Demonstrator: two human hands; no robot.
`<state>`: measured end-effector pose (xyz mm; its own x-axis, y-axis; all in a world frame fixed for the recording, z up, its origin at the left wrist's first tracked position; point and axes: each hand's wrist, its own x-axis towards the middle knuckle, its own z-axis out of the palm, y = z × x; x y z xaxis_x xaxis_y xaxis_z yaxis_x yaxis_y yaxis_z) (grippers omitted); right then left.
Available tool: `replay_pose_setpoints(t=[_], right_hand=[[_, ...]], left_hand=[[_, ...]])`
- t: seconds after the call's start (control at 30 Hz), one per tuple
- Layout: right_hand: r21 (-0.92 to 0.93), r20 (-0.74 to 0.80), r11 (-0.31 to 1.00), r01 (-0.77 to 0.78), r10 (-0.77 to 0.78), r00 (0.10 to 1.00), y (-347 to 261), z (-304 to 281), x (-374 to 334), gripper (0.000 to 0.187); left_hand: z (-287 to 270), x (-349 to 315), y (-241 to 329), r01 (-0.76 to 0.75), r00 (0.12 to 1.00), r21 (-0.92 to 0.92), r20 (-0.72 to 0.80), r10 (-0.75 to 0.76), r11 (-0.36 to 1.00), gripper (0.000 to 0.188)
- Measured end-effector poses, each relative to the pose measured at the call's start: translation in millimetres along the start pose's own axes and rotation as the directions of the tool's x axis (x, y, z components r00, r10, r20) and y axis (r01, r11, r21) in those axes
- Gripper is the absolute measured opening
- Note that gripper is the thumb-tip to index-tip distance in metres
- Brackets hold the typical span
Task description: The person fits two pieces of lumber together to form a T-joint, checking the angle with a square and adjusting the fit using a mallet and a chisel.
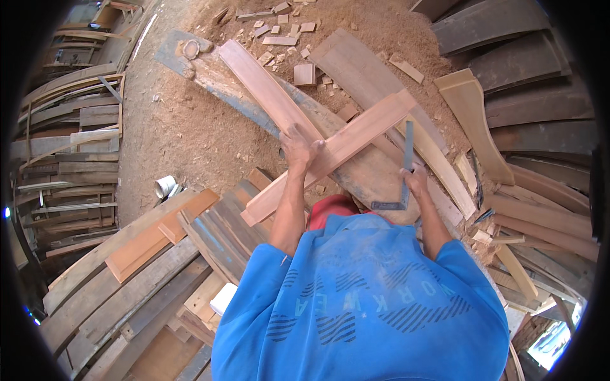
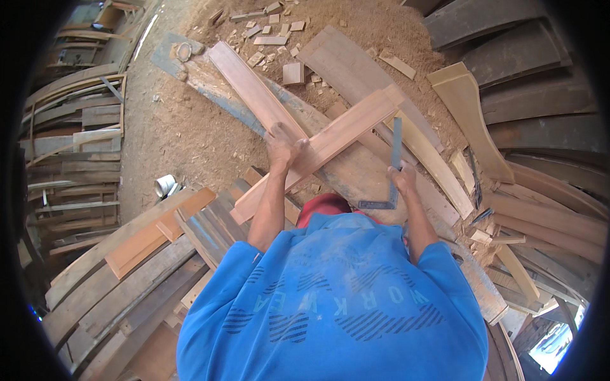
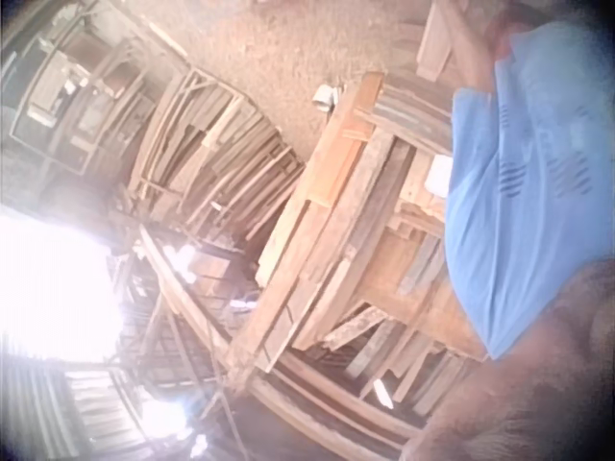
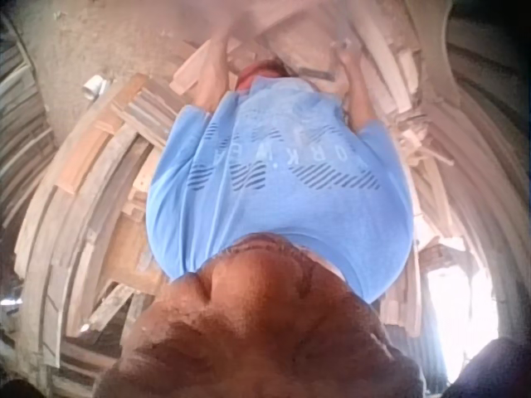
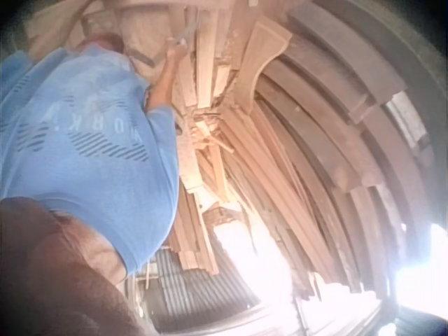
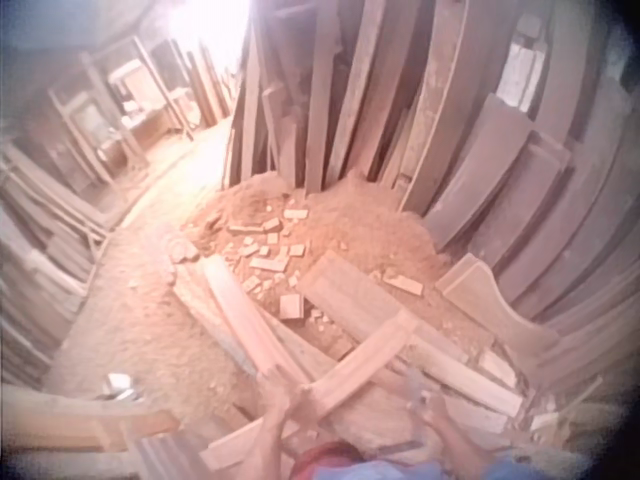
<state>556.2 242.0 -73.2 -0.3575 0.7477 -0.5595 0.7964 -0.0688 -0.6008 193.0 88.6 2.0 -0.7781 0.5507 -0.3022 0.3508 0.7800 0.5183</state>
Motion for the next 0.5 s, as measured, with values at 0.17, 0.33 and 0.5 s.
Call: replay_pose_setpoints(t=[0.17, 0.33, 0.5], right_hand=[[0.474, -0.097, 0.869, -0.144, 0.214, 0.972, -31.9, -29.2, -10.5, 0.022], [0.781, 0.086, 0.578, -0.238, 0.278, 0.957, -93.4, -70.2, -19.3, 0.013], [0.937, 0.222, 0.257, -0.235, 0.08, 0.972, -147.7, -52.9, -0.9, 0.012]], left_hand=[[8.6, 4.0, -33.6, -0.118, 0.966, 0.171, -0.208, 0.153, 0.978, 0.088], [-1.5, -85.6, 47.8, -0.588, 0.766, -0.115, 0.24, 0.597, 0.801, 0.104], [4.5, -119.5, 109.1, -0.472, 0.652, -0.27, 0.534, 0.538, 0.839, 0.091]])
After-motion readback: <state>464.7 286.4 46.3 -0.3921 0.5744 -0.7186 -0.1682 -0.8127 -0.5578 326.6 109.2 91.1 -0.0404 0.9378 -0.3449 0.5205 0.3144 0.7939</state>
